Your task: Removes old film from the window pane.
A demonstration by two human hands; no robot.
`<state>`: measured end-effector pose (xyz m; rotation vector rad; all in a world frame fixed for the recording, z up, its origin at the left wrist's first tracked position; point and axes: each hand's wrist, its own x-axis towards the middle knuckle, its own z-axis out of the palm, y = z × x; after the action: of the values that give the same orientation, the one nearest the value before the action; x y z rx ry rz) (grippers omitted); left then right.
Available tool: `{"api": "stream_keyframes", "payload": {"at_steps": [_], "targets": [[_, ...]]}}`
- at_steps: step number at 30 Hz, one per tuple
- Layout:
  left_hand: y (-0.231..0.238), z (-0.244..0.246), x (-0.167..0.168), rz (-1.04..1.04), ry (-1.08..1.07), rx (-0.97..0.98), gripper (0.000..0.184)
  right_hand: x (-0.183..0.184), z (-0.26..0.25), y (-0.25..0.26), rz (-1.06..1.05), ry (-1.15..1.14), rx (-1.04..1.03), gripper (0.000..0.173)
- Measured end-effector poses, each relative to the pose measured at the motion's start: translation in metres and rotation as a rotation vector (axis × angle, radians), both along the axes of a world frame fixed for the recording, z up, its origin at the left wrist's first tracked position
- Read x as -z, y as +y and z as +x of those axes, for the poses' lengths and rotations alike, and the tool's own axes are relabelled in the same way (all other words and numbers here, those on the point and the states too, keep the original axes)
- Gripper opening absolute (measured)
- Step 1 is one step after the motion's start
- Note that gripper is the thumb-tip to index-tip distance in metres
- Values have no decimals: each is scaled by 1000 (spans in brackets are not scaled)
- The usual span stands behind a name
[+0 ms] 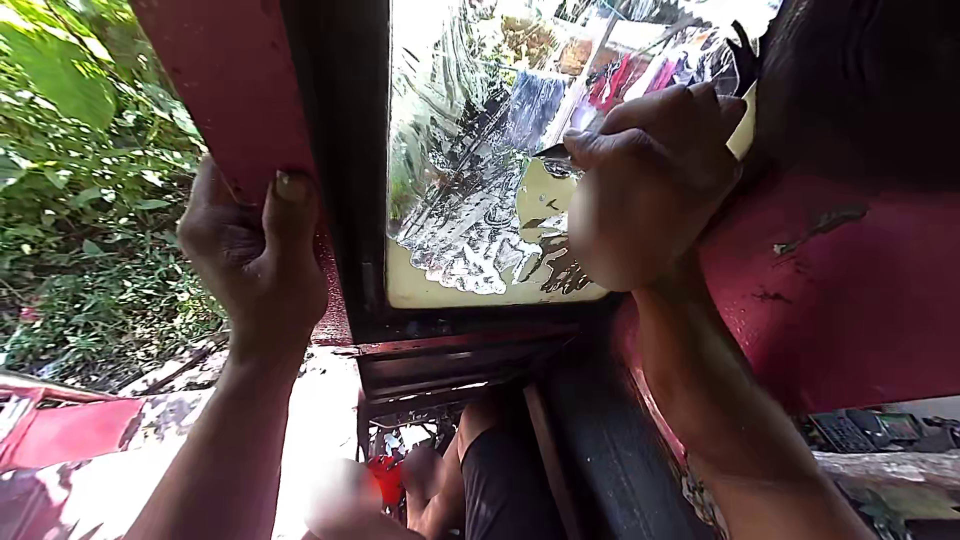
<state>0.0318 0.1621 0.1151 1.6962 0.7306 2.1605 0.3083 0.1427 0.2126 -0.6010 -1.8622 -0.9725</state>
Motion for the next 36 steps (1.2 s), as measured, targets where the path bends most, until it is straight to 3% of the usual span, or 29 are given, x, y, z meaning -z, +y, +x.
{"api": "stream_keyframes", "payload": {"at_steps": [15, 26, 36], "targets": [[4, -4, 3, -2, 0, 28, 23, -6, 2, 12, 79, -119, -37, 22], [9, -6, 2, -40, 18, 32, 27, -26, 8, 6, -40, -336, -37, 22], [11, -7, 4, -26, 39, -14, 28, -34, 10, 1, -166, -363, -34, 18]]}}
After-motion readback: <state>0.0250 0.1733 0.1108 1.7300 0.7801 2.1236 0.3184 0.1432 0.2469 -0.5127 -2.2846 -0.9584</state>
